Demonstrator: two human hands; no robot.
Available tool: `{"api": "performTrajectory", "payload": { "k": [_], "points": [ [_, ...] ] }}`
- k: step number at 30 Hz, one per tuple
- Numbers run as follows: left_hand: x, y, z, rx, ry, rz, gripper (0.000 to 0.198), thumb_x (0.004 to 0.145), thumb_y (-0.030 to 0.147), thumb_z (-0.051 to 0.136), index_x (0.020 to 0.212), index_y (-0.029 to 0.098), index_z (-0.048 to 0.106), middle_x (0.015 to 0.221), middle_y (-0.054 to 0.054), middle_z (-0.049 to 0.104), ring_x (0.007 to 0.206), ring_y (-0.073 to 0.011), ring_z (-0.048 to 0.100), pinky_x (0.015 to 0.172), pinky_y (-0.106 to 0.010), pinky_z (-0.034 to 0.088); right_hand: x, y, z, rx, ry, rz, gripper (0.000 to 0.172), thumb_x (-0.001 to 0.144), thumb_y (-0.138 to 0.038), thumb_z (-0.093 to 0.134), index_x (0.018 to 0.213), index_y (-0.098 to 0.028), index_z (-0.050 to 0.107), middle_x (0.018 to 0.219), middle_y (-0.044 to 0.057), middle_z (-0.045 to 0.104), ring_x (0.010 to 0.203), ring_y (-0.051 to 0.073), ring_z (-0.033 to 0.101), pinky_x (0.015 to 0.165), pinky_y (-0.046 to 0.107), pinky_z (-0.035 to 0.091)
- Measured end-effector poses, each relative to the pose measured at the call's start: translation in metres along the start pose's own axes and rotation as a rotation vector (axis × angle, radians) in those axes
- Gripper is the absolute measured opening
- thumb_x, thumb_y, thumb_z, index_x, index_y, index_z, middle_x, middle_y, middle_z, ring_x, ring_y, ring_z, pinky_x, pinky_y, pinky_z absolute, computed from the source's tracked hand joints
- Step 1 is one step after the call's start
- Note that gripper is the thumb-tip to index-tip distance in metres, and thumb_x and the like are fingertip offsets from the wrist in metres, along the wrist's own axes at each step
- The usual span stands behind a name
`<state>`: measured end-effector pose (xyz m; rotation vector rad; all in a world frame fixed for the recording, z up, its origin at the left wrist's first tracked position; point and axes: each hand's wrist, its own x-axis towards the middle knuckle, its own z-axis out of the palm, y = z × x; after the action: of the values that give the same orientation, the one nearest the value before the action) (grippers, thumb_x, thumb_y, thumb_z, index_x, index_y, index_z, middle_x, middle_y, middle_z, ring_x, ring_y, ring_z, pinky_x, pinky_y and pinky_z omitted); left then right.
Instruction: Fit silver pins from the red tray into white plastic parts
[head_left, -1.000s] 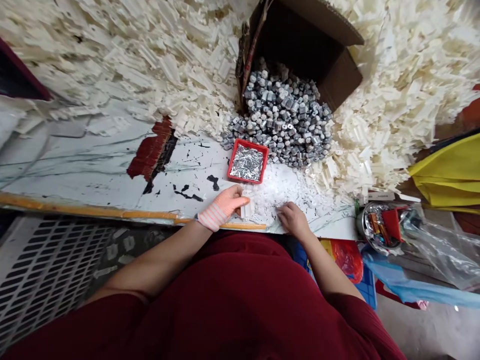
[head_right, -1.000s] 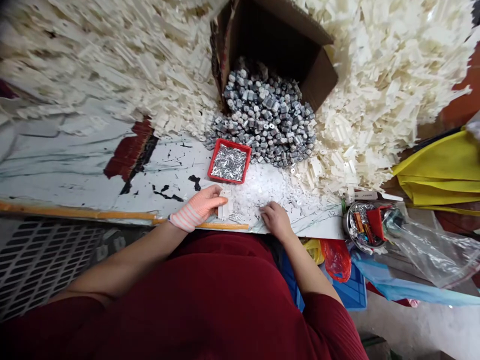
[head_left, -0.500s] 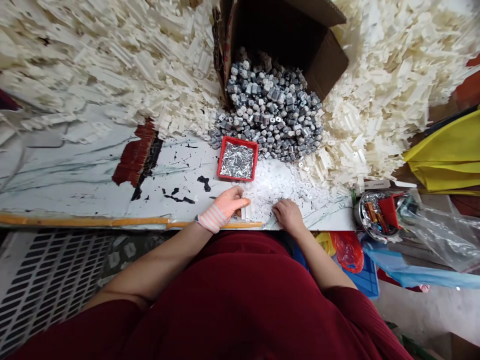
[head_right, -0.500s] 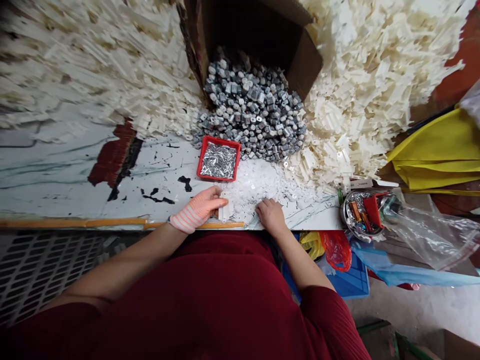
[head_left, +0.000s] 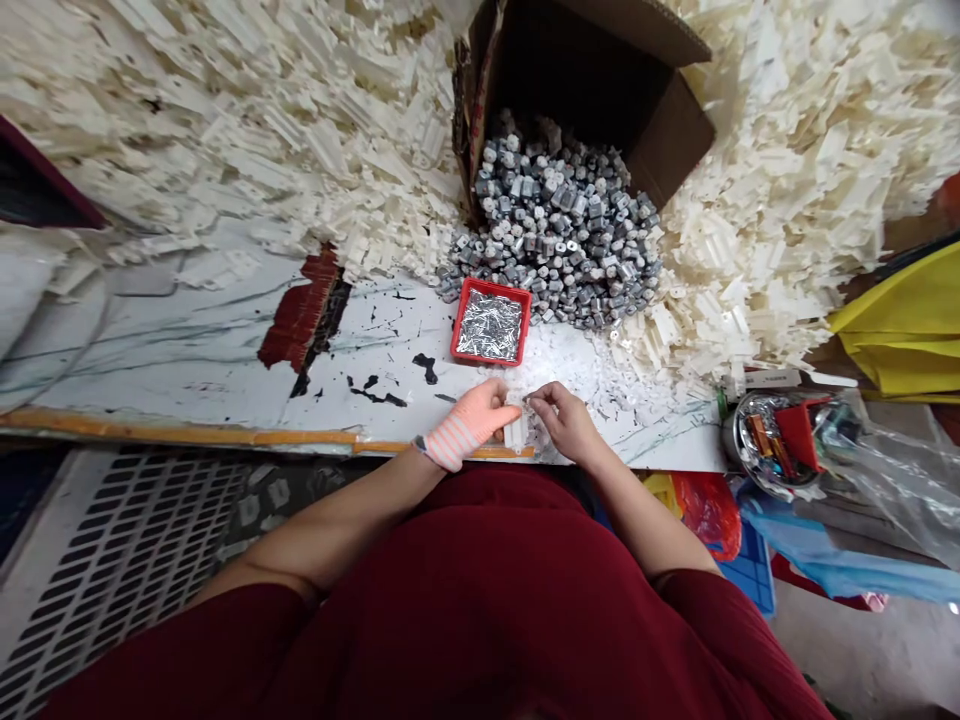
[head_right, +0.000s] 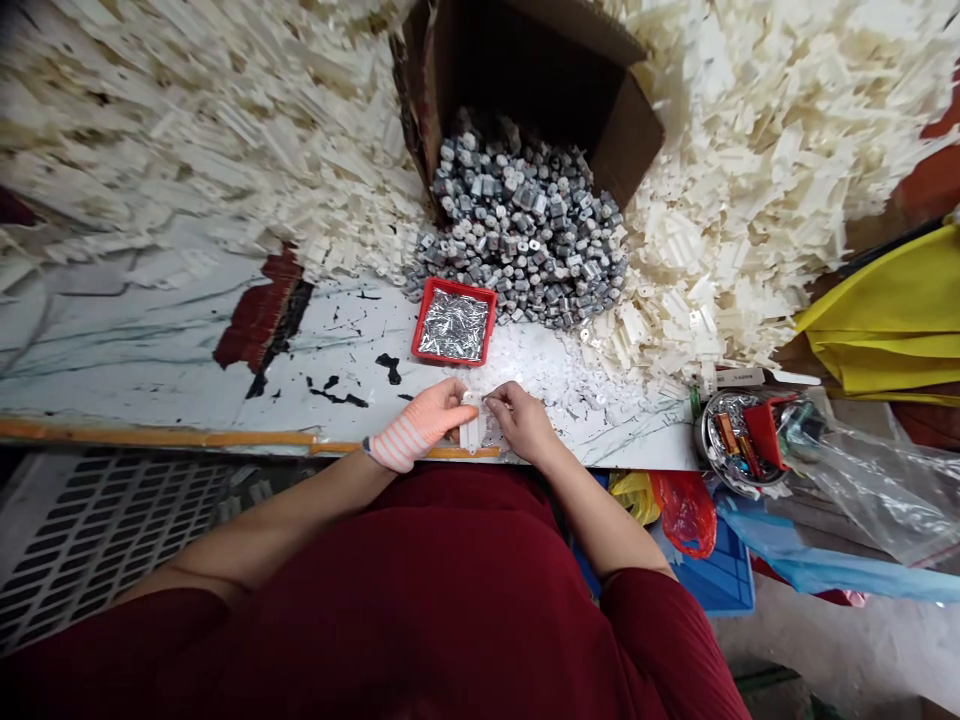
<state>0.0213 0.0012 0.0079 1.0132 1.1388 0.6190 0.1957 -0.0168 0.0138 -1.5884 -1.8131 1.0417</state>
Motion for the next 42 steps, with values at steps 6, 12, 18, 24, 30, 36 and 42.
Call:
{"api": "performTrajectory", "payload": {
  "k": [6,12,18,24,30,36,42],
  "points": [
    [-0.005,-0.004,-0.001,-0.187,-0.054,-0.100,0.027,0.065,0.027,0.069,0.079,0.019,0.046,0.059,0.006,0.055,0.049,-0.0113,0.056,0.046,-0.022,0.045,-0.010,0.008,0.004,-0.117,-0.045,-0.054,0.019,0.093,-0.031,0.049,0.102,-0.021,0.062,0.095,0.005,0.070,0.088,0.018,0.064,0.079,0.030,0.048],
    [-0.005,-0.002,-0.004,-0.239,-0.077,-0.163,0.033,0.063,0.028,0.072,0.080,0.020,0.044,0.059,0.006,0.056,0.050,-0.0126,0.057,0.046,-0.025,0.049,-0.039,0.058,-0.044,-0.331,0.135,0.094,0.014,0.088,-0.025,0.054,0.089,-0.020,0.067,0.089,0.006,0.066,0.084,0.018,0.061,0.077,0.030,0.047],
    [0.002,-0.004,0.005,-0.129,-0.076,-0.121,0.030,0.063,0.029,0.069,0.078,0.020,0.045,0.056,0.007,0.052,0.047,-0.0114,0.055,0.044,-0.023,0.046,-0.058,0.079,-0.037,-0.650,0.047,0.155,0.013,0.089,-0.027,0.056,0.088,-0.020,0.067,0.091,0.008,0.065,0.088,0.021,0.060,0.076,0.031,0.045],
    [0.000,0.000,0.011,0.084,-0.062,-0.043,0.023,0.067,0.026,0.065,0.074,0.020,0.044,0.051,0.010,0.043,0.043,-0.0089,0.047,0.043,-0.020,0.039,-0.029,0.044,-0.018,-0.182,0.157,0.108,0.013,0.086,-0.031,0.056,0.085,-0.020,0.063,0.084,0.005,0.066,0.079,0.018,0.060,0.074,0.030,0.047],
    [-0.001,0.002,0.009,0.167,-0.013,-0.006,0.020,0.068,0.025,0.064,0.076,0.020,0.046,0.052,0.010,0.043,0.044,-0.0094,0.045,0.045,-0.020,0.034,-0.006,0.002,-0.010,0.189,0.050,0.019,0.015,0.081,-0.034,0.060,0.080,-0.019,0.062,0.078,0.001,0.067,0.072,0.015,0.060,0.071,0.029,0.047],
    [-0.005,0.006,0.007,0.174,-0.052,-0.004,0.019,0.070,0.026,0.062,0.073,0.021,0.043,0.053,0.009,0.042,0.046,-0.0106,0.046,0.047,-0.022,0.035,-0.005,0.003,-0.011,0.205,0.031,0.084,0.016,0.079,-0.035,0.059,0.077,-0.020,0.059,0.069,-0.001,0.063,0.062,0.012,0.054,0.060,0.025,0.044],
    [-0.008,0.003,0.009,0.443,0.088,0.193,0.019,0.069,0.025,0.064,0.070,0.022,0.046,0.057,0.005,0.045,0.054,-0.0133,0.045,0.055,-0.024,0.033,-0.005,-0.001,0.005,0.311,0.079,0.154,0.016,0.075,-0.036,0.063,0.075,-0.021,0.059,0.068,-0.003,0.061,0.061,0.012,0.054,0.060,0.026,0.048]
  ]
}}
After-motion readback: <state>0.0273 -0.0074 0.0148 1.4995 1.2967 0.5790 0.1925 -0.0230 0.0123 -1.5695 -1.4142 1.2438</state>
